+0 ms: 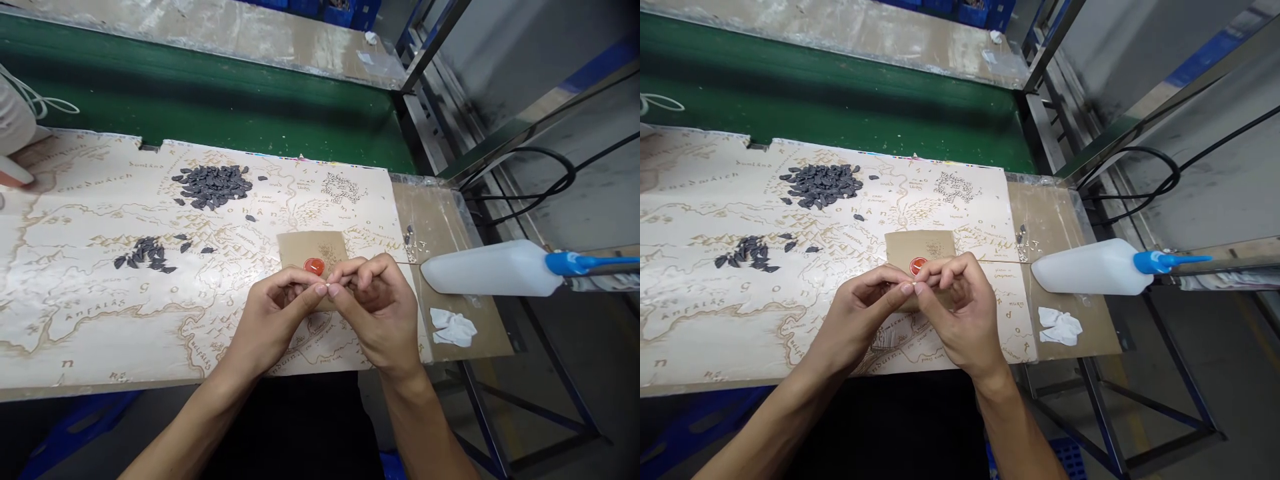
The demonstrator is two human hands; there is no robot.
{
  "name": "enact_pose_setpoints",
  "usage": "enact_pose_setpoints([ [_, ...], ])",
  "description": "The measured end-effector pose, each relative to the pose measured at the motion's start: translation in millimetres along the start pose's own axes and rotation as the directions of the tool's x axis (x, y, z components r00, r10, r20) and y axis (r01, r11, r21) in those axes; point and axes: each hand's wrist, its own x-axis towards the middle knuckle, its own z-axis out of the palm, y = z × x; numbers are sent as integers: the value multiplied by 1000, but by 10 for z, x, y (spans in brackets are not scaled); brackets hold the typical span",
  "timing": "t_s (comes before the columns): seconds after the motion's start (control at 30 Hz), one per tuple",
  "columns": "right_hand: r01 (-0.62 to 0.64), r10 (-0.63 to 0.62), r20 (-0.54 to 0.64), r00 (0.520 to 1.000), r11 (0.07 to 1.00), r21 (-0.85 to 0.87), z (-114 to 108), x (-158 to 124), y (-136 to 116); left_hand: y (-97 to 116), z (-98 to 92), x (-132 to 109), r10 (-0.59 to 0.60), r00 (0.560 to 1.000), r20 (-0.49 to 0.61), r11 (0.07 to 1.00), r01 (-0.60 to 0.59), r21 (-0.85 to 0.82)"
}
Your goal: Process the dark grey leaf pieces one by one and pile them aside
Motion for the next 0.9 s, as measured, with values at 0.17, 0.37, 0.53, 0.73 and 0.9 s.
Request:
enact_pose_setpoints([
  [0.17, 6, -3, 24, 1000, 993, -114, -120, 115, 77, 41, -157, 138, 130, 990, -59, 964, -112, 241],
  [0.37, 37, -1, 74, 997, 872, -488, -240, 248, 161, 91, -744, 683, 522, 850, -70, 405, -176, 897],
  [0.53, 105, 24, 211, 977, 810, -577, -172, 261, 207, 79, -935, 970, 527, 848, -51, 207, -71, 976],
  [0.73, 164, 15, 269, 963, 761, -628, -190, 282, 238, 64, -947, 1046, 517, 856, 0, 203, -122, 971],
  [0.9, 166, 5, 263, 965, 764, -623, -172, 283, 242, 118, -953, 1076, 479, 877, 38, 195, -148, 970],
])
